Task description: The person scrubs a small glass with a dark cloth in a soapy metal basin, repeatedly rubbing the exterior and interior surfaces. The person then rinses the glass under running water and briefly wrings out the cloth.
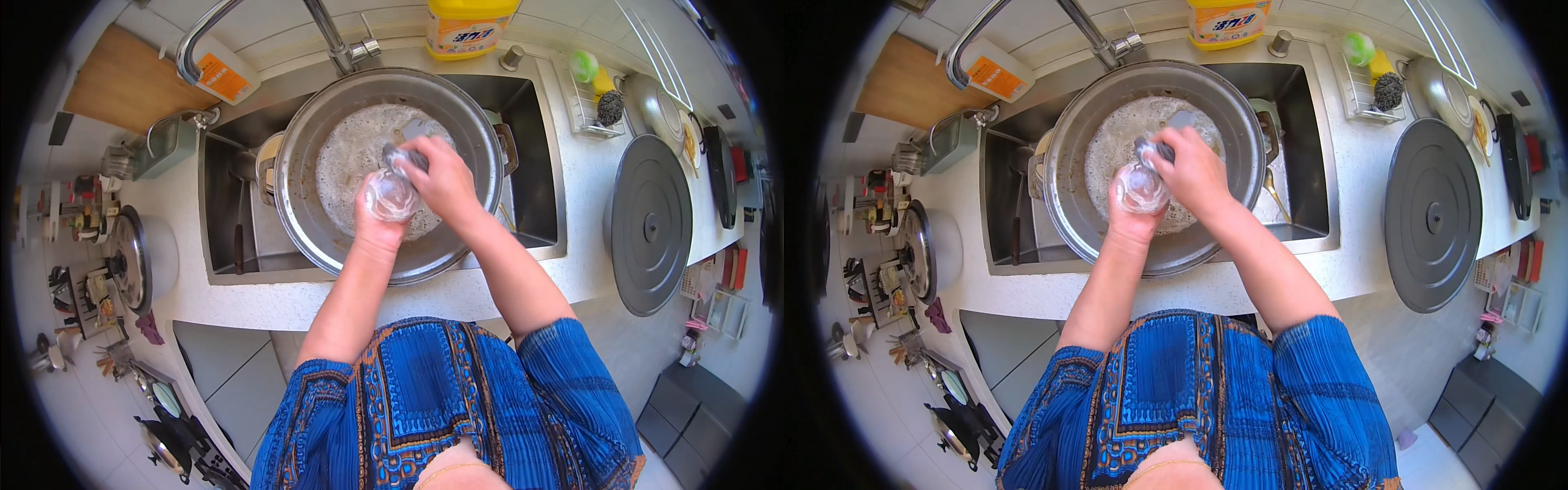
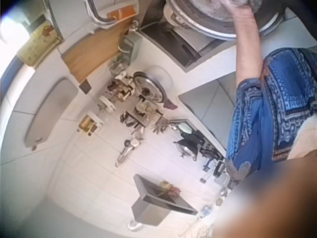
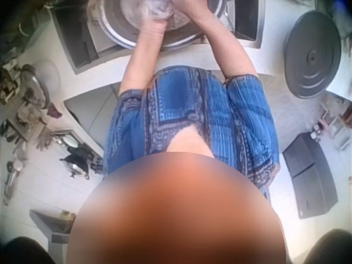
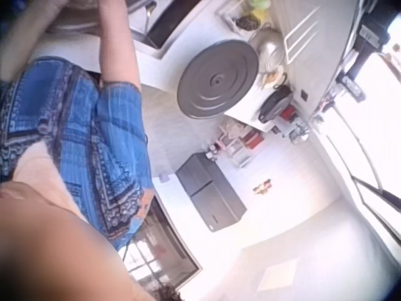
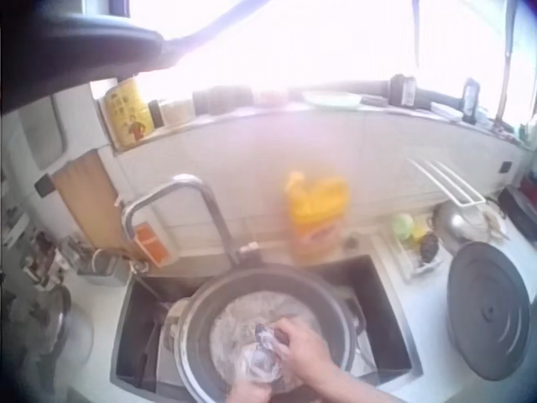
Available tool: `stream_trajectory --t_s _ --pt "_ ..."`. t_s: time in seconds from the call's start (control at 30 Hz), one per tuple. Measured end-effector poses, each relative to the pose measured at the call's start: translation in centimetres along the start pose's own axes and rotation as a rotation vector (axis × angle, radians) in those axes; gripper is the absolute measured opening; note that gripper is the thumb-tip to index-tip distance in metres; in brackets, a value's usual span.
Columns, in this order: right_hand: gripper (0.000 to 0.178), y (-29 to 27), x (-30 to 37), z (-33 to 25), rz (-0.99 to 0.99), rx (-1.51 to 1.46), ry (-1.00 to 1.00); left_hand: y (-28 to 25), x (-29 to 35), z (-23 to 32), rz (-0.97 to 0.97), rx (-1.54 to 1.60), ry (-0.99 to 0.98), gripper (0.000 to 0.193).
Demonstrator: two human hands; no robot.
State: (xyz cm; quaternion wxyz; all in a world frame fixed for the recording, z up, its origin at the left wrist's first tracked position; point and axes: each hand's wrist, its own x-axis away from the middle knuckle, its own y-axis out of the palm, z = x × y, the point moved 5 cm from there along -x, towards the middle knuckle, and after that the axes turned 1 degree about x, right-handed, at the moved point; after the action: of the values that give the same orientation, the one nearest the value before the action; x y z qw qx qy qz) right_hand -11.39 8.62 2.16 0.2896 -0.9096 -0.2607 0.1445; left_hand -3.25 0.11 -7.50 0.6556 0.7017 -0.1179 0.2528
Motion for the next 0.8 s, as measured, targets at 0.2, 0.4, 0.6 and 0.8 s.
stream_trajectory --t_s 0.2,0.4,0.6,0.8 --pt "0.019 0.8 3.0 -0.8 -0.002 -0.106 0.011 -0.1 -0.2 1.6 0.163 -0.170 0.204 0.024" --pt "0.020 0.4 3.9 -0.5 -0.031 -0.148 0.009 -1.1 -0.9 2.2 0.069 -0.124 0.229 0.021" --pt "0.019 0.3 0.4 0.9 0.010 -0.114 0.034 0.8 0.2 -0.3 0.091 -0.042 0.050 0.023" --pt "0.019 1.3 2.8 -0.1 -0.006 -0.123 0.008 -0.2 -0.5 2.0 0.153 -0.126 0.205 0.021"
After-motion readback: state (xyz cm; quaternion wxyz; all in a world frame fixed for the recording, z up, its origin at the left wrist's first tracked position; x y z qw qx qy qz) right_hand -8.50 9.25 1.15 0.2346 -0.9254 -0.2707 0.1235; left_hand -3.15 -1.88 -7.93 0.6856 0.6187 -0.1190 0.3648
